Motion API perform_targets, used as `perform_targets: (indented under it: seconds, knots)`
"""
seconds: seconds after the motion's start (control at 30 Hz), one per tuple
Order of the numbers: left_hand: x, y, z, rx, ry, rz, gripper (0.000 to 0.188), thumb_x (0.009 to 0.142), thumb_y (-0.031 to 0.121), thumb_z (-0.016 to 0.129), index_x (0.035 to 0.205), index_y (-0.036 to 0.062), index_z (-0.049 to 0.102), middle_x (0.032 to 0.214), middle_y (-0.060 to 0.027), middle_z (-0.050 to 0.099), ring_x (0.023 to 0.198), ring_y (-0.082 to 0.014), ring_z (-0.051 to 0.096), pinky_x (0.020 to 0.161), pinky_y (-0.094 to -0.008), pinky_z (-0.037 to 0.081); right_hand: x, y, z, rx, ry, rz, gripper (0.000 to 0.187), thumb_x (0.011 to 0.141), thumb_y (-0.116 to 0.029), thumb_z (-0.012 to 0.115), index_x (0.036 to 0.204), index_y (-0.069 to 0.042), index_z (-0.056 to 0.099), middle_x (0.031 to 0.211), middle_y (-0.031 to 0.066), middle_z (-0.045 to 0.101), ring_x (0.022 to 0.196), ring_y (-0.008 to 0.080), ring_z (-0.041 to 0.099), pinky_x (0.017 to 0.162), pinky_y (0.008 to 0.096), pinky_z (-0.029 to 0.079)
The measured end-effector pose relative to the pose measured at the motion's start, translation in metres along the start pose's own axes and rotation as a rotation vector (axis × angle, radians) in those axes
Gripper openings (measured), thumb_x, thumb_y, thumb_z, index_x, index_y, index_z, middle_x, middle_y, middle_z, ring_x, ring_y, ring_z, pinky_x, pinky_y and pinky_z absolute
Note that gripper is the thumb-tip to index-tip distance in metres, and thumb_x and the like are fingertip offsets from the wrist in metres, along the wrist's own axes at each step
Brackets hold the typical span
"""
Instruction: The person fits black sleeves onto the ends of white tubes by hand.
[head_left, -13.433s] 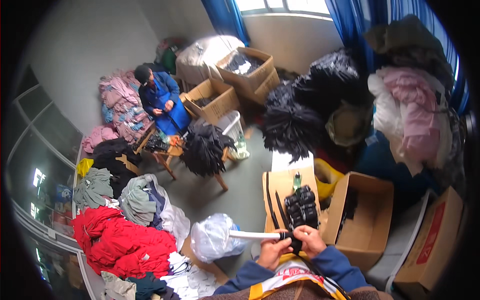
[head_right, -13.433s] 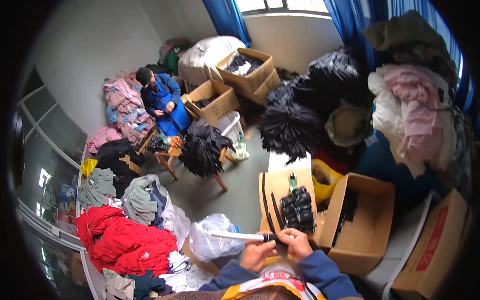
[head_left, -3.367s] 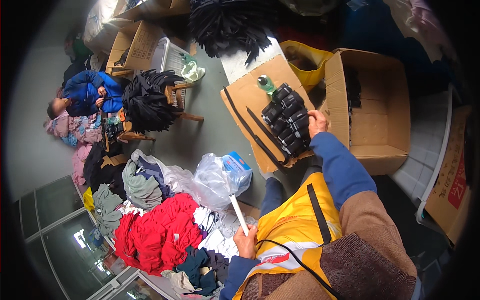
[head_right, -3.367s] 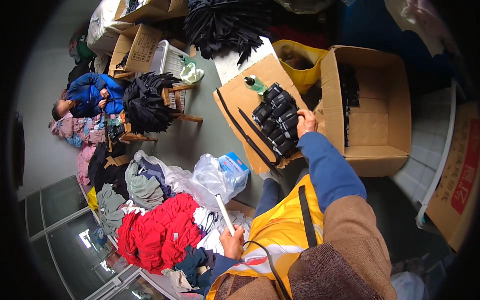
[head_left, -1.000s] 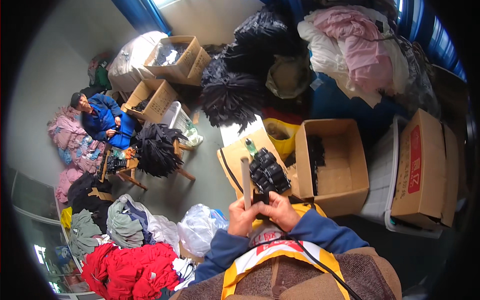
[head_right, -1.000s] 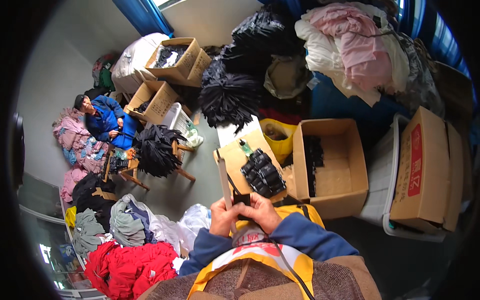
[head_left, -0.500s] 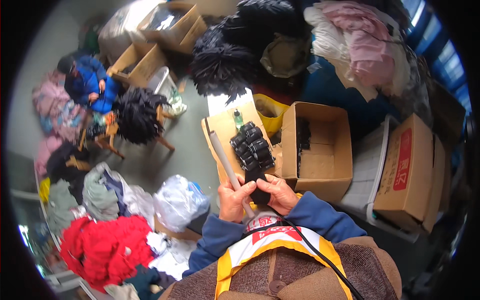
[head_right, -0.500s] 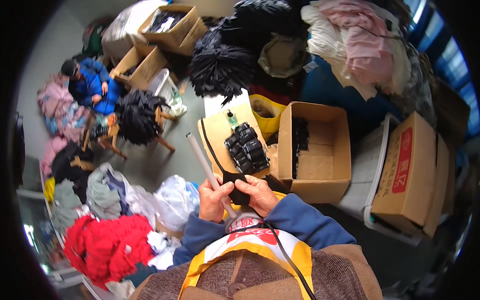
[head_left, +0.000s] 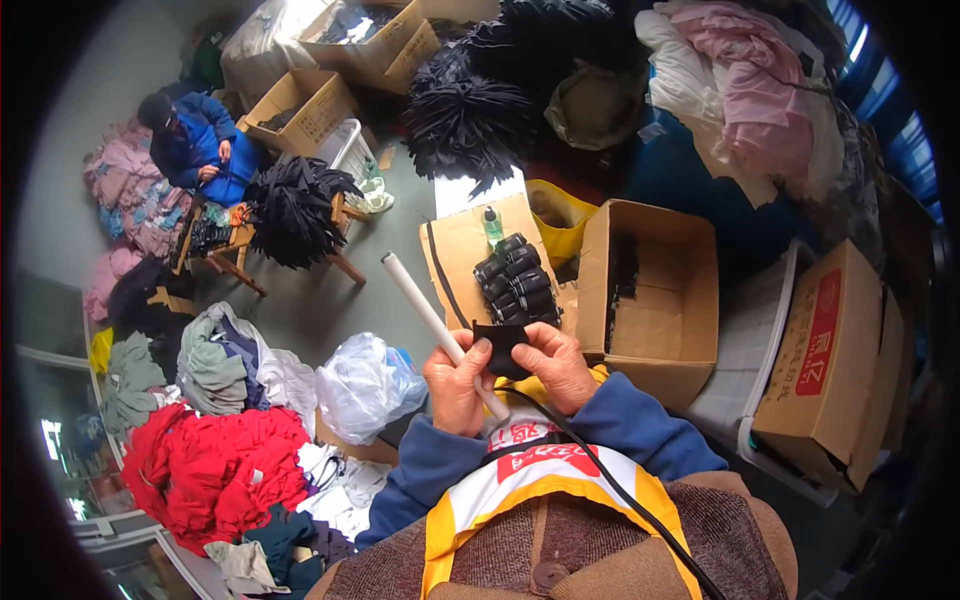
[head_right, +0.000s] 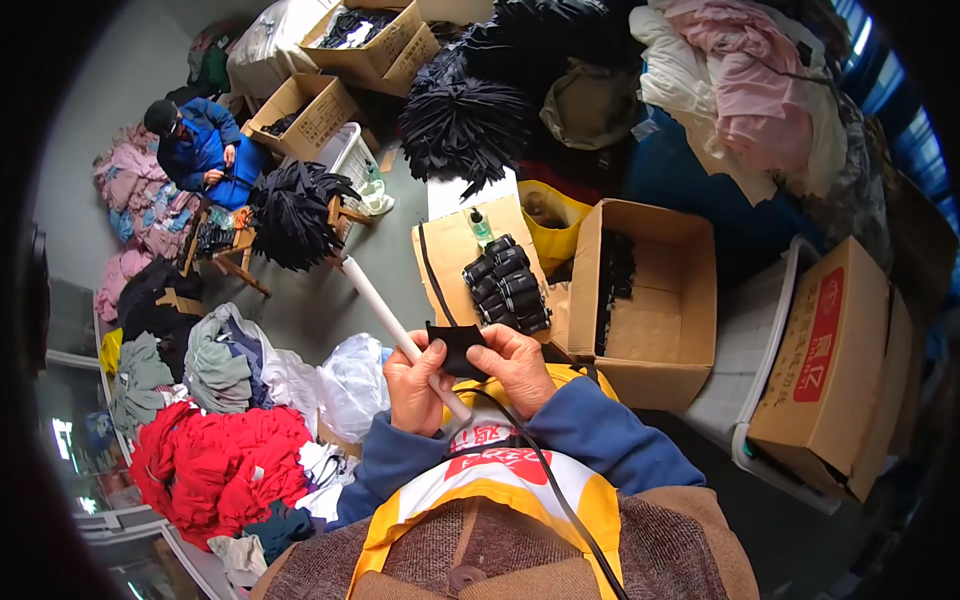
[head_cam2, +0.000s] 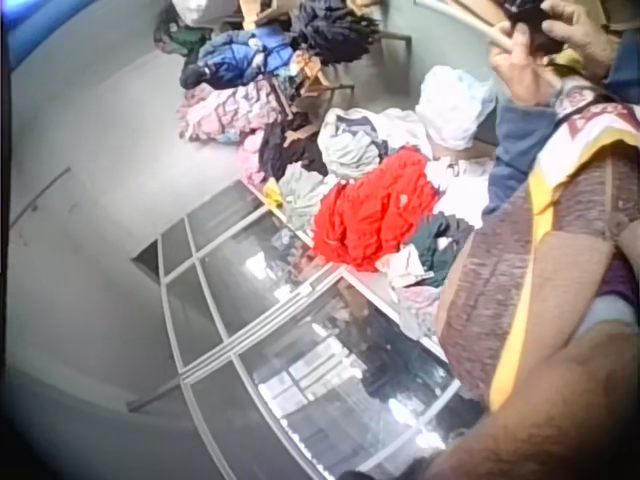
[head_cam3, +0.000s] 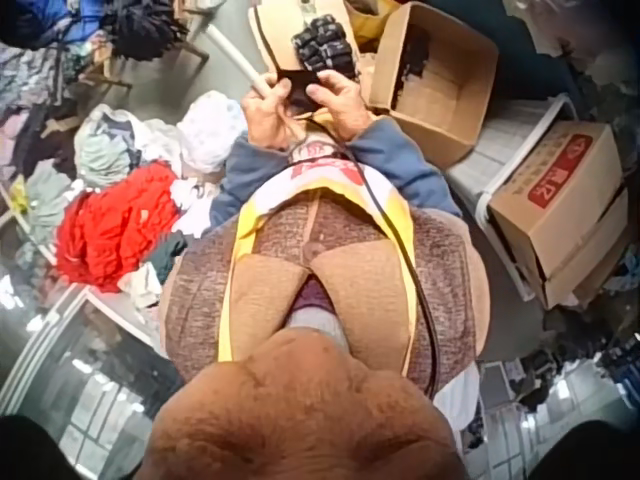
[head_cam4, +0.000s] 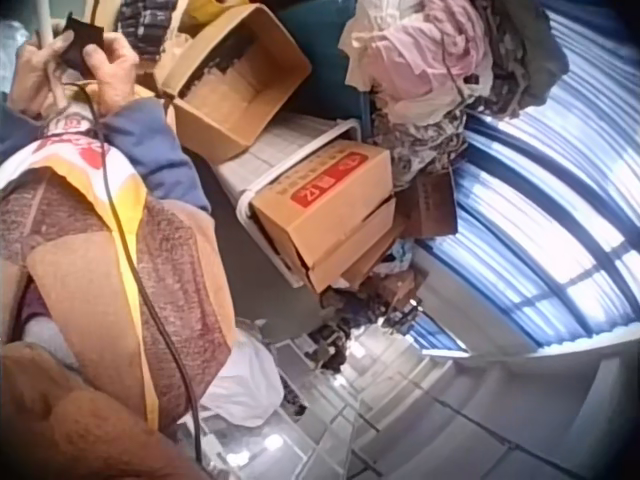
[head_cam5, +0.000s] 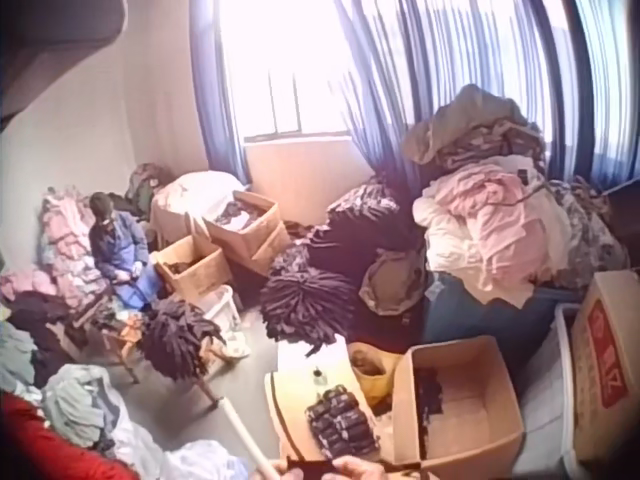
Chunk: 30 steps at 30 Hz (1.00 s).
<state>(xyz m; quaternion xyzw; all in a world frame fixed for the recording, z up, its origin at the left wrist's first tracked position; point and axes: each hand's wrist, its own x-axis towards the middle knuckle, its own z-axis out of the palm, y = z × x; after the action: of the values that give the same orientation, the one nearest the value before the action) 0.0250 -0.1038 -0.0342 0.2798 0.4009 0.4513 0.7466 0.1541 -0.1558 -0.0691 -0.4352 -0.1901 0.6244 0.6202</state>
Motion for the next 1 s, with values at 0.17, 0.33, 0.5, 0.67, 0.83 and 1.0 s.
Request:
perform_targets:
  seconds: [0.17, 0.33, 0.5, 0.67, 0.83, 1.0]
  knots:
    - [0.008, -0.001, 0.009, 0.063, -0.058, -0.030, 0.016, 0.080, 0.008, 0.065, 0.089, 0.0058, 0.053, 0.072, -0.0038, 0.057, 0.051, -0.0087, 0.048, 0.044, -0.0206, 0.039, 0.001, -0.006, -0.001, 0.172, -0.001, -0.072, 0.014, 0.085, -0.009, 0.061, 0.095, -0.001, 0.056, 0.088, 0.0032, 0.059, 0.080, 0.0072, 0.055, 0.074, 0.0215, 0.046]
    - [0.011, -0.004, 0.014, 0.242, -0.115, 0.012, 0.017, 0.080, 0.010, 0.067, 0.088, 0.0052, 0.053, 0.066, -0.0026, 0.055, 0.048, -0.0076, 0.047, 0.043, -0.0198, 0.037, 0.003, -0.014, -0.003, 0.184, 0.127, -0.148, 0.013, 0.085, -0.009, 0.061, 0.094, -0.002, 0.056, 0.085, 0.0022, 0.061, 0.076, 0.0068, 0.057, 0.069, 0.0203, 0.048]
    - [0.018, 0.018, 0.010, 0.576, -0.375, 0.053, 0.017, 0.088, 0.019, 0.057, 0.087, 0.0016, 0.058, 0.069, -0.0025, 0.057, 0.053, -0.0056, 0.047, 0.046, -0.0193, 0.036, 0.003, -0.021, -0.017, 0.101, 0.246, -0.213, 0.017, 0.084, -0.012, 0.063, 0.097, -0.001, 0.058, 0.086, 0.0015, 0.062, 0.073, 0.0061, 0.057, 0.067, 0.0199, 0.048]
    - [0.011, 0.024, 0.010, 0.971, -0.620, -0.013, 0.024, 0.089, 0.023, 0.055, 0.093, -0.0010, 0.060, 0.065, -0.0022, 0.053, 0.060, -0.0078, 0.049, 0.055, -0.0234, 0.042, -0.002, -0.028, -0.023, 0.045, 0.154, -0.169, 0.020, 0.085, -0.004, 0.058, 0.105, 0.002, 0.058, 0.087, 0.0013, 0.062, 0.077, 0.0072, 0.056, 0.072, 0.0208, 0.047]
    - [0.002, 0.023, 0.006, 0.978, -0.554, -0.009, 0.025, 0.088, 0.023, 0.056, 0.094, -0.0009, 0.064, 0.060, -0.0052, 0.054, 0.054, -0.0109, 0.051, 0.050, -0.0280, 0.041, -0.016, -0.035, -0.030, 0.023, 0.065, -0.094, 0.026, 0.084, -0.004, 0.055, 0.108, 0.005, 0.056, 0.095, 0.0080, 0.062, 0.087, 0.0137, 0.059, 0.082, 0.0257, 0.046]
    - [0.002, 0.020, -0.002, 1.080, -0.536, -0.129, 0.026, 0.086, 0.023, 0.059, 0.094, -0.0018, 0.063, 0.062, -0.0091, 0.056, 0.055, -0.0119, 0.054, 0.052, -0.0279, 0.044, -0.022, -0.039, -0.023, -0.026, 0.009, -0.111, 0.030, 0.083, -0.005, 0.060, 0.111, 0.002, 0.054, 0.097, 0.0084, 0.062, 0.087, 0.0122, 0.058, 0.081, 0.0236, 0.046]
